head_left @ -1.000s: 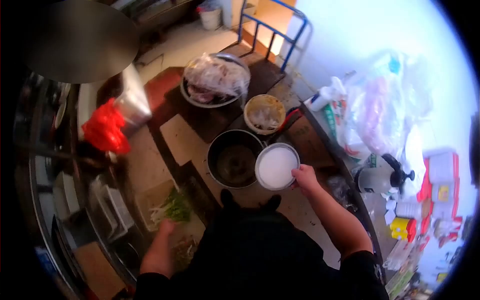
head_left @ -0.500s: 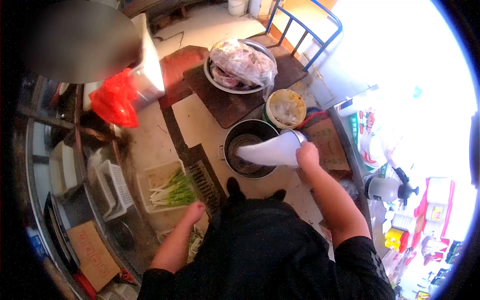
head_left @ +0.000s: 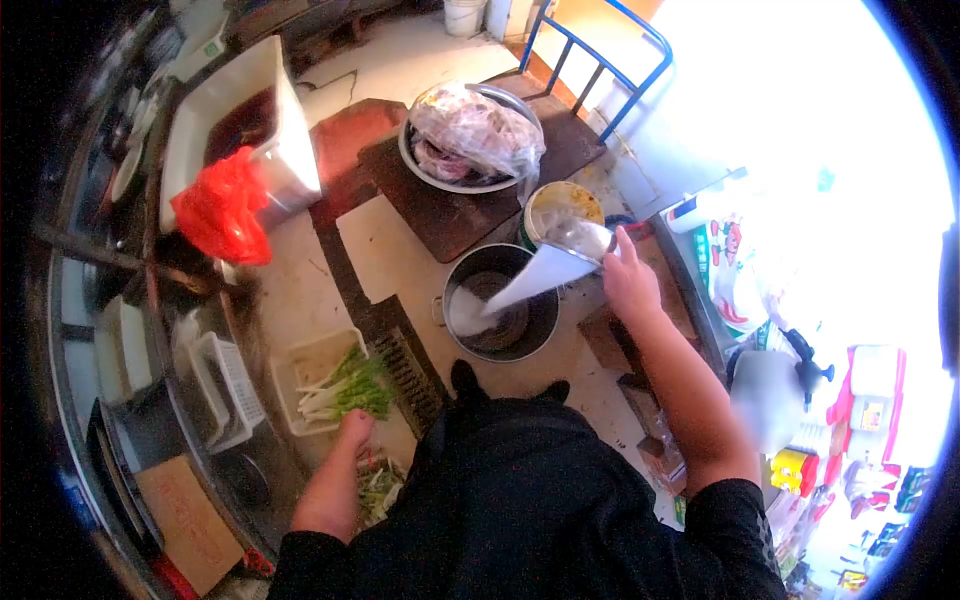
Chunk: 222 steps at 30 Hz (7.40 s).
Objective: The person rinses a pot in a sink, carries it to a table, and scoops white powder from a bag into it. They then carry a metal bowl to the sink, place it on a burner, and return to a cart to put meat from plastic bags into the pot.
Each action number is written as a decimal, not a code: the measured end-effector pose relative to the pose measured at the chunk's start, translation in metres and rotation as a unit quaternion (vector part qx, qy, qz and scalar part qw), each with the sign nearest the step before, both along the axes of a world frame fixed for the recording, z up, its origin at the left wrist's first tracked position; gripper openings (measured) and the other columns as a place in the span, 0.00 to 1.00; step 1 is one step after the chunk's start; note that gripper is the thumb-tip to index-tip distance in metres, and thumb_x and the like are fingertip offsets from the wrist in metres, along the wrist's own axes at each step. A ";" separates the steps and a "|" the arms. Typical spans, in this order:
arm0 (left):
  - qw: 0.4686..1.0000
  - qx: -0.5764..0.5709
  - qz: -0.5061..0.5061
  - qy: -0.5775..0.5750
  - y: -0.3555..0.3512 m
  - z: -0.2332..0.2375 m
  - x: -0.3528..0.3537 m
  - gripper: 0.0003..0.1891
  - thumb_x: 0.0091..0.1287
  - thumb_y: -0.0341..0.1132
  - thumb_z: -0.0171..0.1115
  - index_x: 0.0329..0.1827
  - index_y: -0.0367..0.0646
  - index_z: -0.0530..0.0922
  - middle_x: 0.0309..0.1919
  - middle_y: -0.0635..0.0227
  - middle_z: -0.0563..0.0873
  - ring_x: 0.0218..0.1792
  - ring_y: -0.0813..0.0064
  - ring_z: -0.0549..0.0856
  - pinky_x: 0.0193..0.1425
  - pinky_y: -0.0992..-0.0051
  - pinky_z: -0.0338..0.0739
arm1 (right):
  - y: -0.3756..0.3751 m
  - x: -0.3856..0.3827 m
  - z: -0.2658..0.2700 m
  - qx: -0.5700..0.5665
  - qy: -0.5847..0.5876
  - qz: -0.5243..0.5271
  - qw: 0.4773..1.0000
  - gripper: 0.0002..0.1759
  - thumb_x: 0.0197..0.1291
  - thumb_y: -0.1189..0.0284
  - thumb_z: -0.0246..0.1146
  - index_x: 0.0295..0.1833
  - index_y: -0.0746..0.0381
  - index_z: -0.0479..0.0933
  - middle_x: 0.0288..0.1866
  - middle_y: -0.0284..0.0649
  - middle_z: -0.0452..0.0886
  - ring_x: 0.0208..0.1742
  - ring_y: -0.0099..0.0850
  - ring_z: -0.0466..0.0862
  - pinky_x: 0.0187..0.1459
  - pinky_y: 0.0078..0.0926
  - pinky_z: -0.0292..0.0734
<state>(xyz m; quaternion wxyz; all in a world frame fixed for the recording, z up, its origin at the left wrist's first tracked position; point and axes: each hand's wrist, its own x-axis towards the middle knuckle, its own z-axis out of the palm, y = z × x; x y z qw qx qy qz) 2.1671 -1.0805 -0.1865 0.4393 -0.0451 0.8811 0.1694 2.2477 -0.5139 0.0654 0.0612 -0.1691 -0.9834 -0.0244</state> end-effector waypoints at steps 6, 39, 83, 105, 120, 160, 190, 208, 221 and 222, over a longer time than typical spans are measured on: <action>0.997 -0.009 -0.060 -0.052 0.024 0.006 0.003 0.12 0.60 0.39 0.58 0.37 0.39 0.80 0.35 0.53 0.84 0.38 0.58 0.82 0.44 0.62 0.75 | -0.002 0.010 0.019 -0.018 0.116 0.001 0.993 0.04 0.50 0.76 0.58 0.29 0.64 0.70 0.65 0.50 0.66 0.46 0.50 0.80 0.44 0.40 0.78; 0.985 0.018 -0.170 -0.010 0.079 -0.035 -0.035 0.15 0.57 0.39 0.58 0.36 0.32 0.79 0.33 0.47 0.82 0.37 0.51 0.82 0.41 0.58 0.74 | 0.026 0.084 0.137 -0.762 0.397 -0.282 0.427 0.15 0.65 0.66 0.56 0.52 0.63 0.70 0.42 0.37 0.80 0.35 0.28 0.81 0.31 0.22 0.78; 0.986 0.055 -0.117 0.102 0.268 -0.038 0.055 0.13 0.65 0.39 0.59 0.41 0.37 0.80 0.36 0.58 0.83 0.38 0.66 0.82 0.44 0.70 0.76 | 0.680 0.257 0.196 -0.461 0.576 -0.365 0.568 0.12 0.63 0.74 0.52 0.47 0.71 0.71 0.45 0.49 0.78 0.42 0.40 0.82 0.26 0.40 0.80; 0.985 0.097 -0.131 0.045 0.206 0.038 -0.006 0.15 0.56 0.41 0.61 0.41 0.39 0.80 0.40 0.51 0.83 0.44 0.53 0.82 0.48 0.61 0.76 | 0.210 0.204 0.300 -0.638 0.465 -0.183 0.585 0.19 0.64 0.72 0.53 0.56 0.71 0.67 0.49 0.46 0.79 0.47 0.34 0.82 0.47 0.30 0.83; 0.988 0.027 0.141 -0.049 0.019 0.063 0.044 0.09 0.61 0.36 0.57 0.28 0.39 0.78 0.21 0.55 0.78 0.23 0.62 0.81 0.31 0.60 0.75 | 0.047 0.019 0.012 -0.058 0.142 0.000 0.988 0.08 0.51 0.73 0.58 0.35 0.66 0.73 0.57 0.60 0.71 0.33 0.54 0.81 0.37 0.44 0.80; 0.991 0.016 -0.136 0.006 0.137 0.049 0.024 0.13 0.62 0.40 0.58 0.42 0.39 0.79 0.39 0.54 0.83 0.43 0.56 0.81 0.48 0.62 0.74 | 0.058 0.018 0.037 -0.224 0.259 -0.089 0.935 0.10 0.56 0.76 0.57 0.43 0.69 0.74 0.48 0.49 0.80 0.44 0.42 0.82 0.41 0.34 0.79; 0.992 0.103 -0.073 0.021 0.228 -0.006 0.026 0.13 0.61 0.36 0.60 0.44 0.37 0.80 0.39 0.56 0.84 0.41 0.61 0.84 0.45 0.66 0.77 | 0.401 0.273 0.245 -0.389 0.663 -0.319 0.554 0.31 0.63 0.64 0.58 0.65 0.69 0.57 0.64 0.50 0.62 0.57 0.45 0.73 0.50 0.36 0.76; 0.858 0.058 -0.510 0.028 0.311 -0.004 -0.032 0.15 0.55 0.40 0.61 0.40 0.40 0.80 0.39 0.52 0.84 0.45 0.53 0.82 0.48 0.62 0.76 | 0.045 0.341 -0.005 -0.305 0.160 -0.335 0.877 0.16 0.49 0.80 0.57 0.45 0.57 0.76 0.41 0.43 0.75 0.38 0.45 0.76 0.36 0.37 0.74; 0.816 0.136 -0.562 0.007 0.538 0.047 0.044 0.11 0.57 0.37 0.57 0.32 0.36 0.80 0.29 0.53 0.84 0.29 0.61 0.84 0.34 0.66 0.77 | -0.296 0.644 -0.144 -0.460 0.079 -0.829 0.307 0.18 0.44 0.77 0.66 0.45 0.63 0.75 0.34 0.48 0.80 0.41 0.42 0.82 0.42 0.34 0.78; 0.760 0.125 -0.635 0.058 0.548 0.052 0.070 0.12 0.58 0.37 0.57 0.32 0.35 0.80 0.28 0.53 0.84 0.27 0.64 0.84 0.33 0.68 0.76 | -0.300 0.638 -0.136 -0.477 0.167 -0.827 0.247 0.19 0.44 0.77 0.66 0.46 0.63 0.75 0.36 0.49 0.80 0.43 0.44 0.81 0.45 0.36 0.77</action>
